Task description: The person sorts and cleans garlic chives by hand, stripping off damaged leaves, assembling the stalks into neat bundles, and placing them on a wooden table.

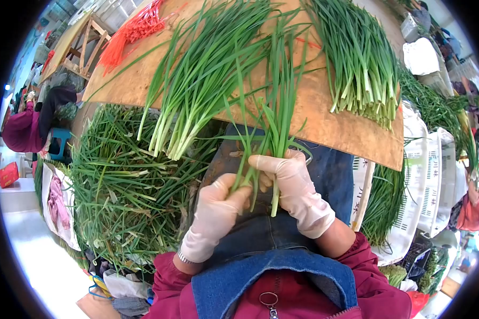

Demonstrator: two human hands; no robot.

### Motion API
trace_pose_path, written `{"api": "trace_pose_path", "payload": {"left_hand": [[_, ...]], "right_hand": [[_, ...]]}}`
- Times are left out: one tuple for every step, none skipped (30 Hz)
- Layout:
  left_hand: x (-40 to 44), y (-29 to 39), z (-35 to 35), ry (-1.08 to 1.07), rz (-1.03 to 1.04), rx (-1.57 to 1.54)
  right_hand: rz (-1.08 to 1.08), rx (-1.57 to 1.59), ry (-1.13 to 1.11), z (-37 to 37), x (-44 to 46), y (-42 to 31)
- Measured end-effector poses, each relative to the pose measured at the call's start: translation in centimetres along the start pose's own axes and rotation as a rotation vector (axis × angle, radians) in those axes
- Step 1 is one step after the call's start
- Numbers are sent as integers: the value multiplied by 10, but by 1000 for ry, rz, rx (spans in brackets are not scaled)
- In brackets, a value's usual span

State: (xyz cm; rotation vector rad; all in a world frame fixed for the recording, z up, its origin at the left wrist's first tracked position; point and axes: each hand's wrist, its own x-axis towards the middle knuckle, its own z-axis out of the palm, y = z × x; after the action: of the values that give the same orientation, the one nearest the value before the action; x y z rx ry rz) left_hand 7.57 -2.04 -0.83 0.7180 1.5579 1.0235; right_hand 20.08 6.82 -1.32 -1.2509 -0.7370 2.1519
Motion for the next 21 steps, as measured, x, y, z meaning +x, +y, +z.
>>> {"api": "trace_pose_path", "payload": {"left_hand": [[0, 9, -2, 7, -84, -118], [0, 9, -3, 7, -68, -169], [-1, 8, -5, 9, -52, -220], [-4, 11, -8, 66, -35, -210], [-9, 16, -10, 121, -16, -200], [-14, 23, -12, 176, 4, -190], [-21, 30, -15, 308, 36, -178], [-28, 30, -23, 435, 148, -166], [-32, 22, -35, 598, 260, -178], [-37, 8, -57, 686, 395, -160], [-43, 4, -74, 817, 481, -180], [-49, -2, -93, 947, 486, -129], [-59, -13, -118, 1013, 468, -97], [-68, -24, -148, 1080, 283, 55], [-75, -36, -171, 1136, 93, 204], [-77, -59, -184, 1209, 62, 701], [-76, -74, -191, 1234, 25, 1205], [-72, -55, -165, 1245, 94, 1267], [-69, -42, -145, 1164, 299, 1097], [-62, -36, -124, 1050, 517, 951], [-54, -27, -100, 871, 594, 824]], "right_hand": [[-10, 22, 15, -2, 1, 1], [-20, 43, 28, -4, 1, 2], [-28, 64, 39, -5, 2, 3], [-24, 97, 41, -6, 2, 5], [-23, 131, 36, -5, 1, 5], [-23, 166, 31, -3, 0, 3], [-22, 201, 27, -3, -1, 2], [-13, 207, -31, -6, 0, 2], [9, 202, -31, -7, -1, 0], [32, 198, -36, -5, -2, -2], [55, 195, -43, -4, -3, -3], [84, 189, -58, -3, -3, -5], [115, 183, -73, -4, -3, -6], [144, 177, -87, -6, -4, -8], [144, 260, -181, -9, -5, -10], [145, 343, -274, -13, -6, -12], [143, 427, -367, -14, -6, -14], [152, 456, -351, -8, -12, -23], [144, 521, -420, -8, -15, -28], [103, 561, -499, -7, -17, -32], [63, 595, -582, -6, -17, -36]]}}
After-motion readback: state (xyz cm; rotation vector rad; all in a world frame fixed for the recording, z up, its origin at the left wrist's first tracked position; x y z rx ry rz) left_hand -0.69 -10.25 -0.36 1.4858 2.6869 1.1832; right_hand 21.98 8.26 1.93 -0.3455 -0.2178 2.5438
